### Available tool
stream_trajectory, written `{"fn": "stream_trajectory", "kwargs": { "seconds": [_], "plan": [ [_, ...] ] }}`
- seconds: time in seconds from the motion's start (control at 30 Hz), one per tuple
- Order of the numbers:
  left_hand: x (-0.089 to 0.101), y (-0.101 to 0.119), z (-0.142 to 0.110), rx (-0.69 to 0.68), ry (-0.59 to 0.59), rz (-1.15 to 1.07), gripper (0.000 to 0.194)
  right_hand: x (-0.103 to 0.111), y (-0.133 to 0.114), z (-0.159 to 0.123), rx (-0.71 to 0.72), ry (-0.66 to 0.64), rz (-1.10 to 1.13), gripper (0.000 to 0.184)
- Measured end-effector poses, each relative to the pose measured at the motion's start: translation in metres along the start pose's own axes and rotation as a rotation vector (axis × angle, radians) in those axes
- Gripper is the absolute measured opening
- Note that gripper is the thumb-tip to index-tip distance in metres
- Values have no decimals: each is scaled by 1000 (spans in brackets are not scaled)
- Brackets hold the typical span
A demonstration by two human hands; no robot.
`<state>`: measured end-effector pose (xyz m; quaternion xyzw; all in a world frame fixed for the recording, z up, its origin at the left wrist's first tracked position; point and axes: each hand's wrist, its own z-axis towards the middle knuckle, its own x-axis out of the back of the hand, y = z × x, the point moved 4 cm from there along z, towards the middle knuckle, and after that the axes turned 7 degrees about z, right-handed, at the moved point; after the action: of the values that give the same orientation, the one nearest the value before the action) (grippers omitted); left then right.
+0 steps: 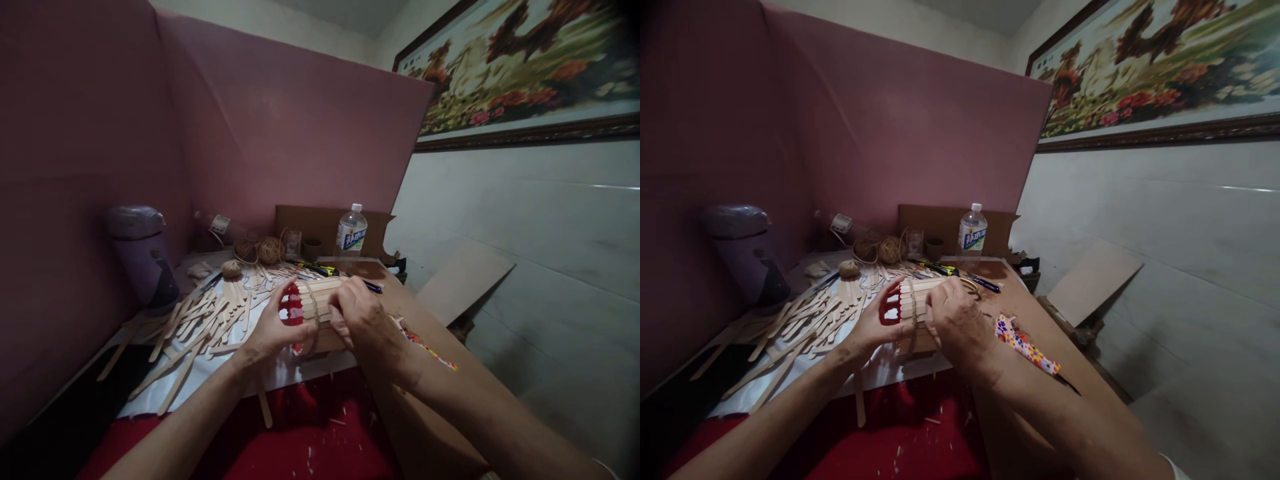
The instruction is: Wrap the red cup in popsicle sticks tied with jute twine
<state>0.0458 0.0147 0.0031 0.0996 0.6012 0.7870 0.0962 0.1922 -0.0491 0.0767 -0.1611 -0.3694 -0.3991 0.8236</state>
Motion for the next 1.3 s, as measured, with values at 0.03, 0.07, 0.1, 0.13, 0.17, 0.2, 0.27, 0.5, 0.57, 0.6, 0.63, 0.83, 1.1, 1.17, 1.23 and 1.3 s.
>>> {"fn": "stream_trajectory", "kwargs": {
  "seconds": [0.03, 0.07, 0.1, 0.13, 0.17, 0.2, 0.27, 0.5, 0.57, 0.6, 0.63, 0.83, 1.1, 1.17, 1.23, 1.3],
  "plan": [
    [0, 0, 0, 0, 6, 3, 101, 3, 1, 0, -20, 0, 17, 17],
    [0, 0, 0, 3, 9, 2, 101, 5, 1, 0, -23, -11, 36, 16],
    [0, 0, 0, 6, 9, -4, 102, 7, 0, 0, -11, -29, 52, 14],
    [0, 0, 0, 6, 8, -10, 102, 8, -2, 0, 13, -50, 59, 14],
    [0, 1, 0, 4, 8, -16, 102, 9, -4, 0, 42, -68, 54, 15],
    [-1, 1, 0, 1, 8, -19, 102, 9, -6, 0, 70, -79, 36, 17],
    [-1, 1, 0, -3, 10, -6, 101, 9, -10, 0, 111, -91, -20, 20],
    [-1, -2, -2, -28, 20, 21, 99, -3, -17, 1, 202, -129, -199, 17],
    [0, -3, -1, -21, 23, 11, 100, -6, -17, -1, 223, -131, -198, 18],
    [0, -2, -1, -17, 30, 6, 100, -6, -17, -2, 226, -129, -176, 19],
    [0, -2, -1, -17, 39, 0, 99, -6, -16, -3, 229, -120, -140, 19],
    [-1, 6, -1, -19, 44, -104, 102, 8, -7, -5, 73, -22, 45, 16],
    [-4, 10, -3, -9, 23, -77, 106, 13, -14, 2, 113, -22, -19, 15],
    [-4, 11, -3, -12, 22, -73, 105, 12, -17, 2, 126, -25, -66, 15],
    [-4, 12, -4, -24, 26, -58, 103, 10, -19, 1, 119, -42, -102, 14],
    [-4, 13, -5, -45, 49, -12, 99, 8, -21, 1, 89, -51, -134, 13]
  ]
}}
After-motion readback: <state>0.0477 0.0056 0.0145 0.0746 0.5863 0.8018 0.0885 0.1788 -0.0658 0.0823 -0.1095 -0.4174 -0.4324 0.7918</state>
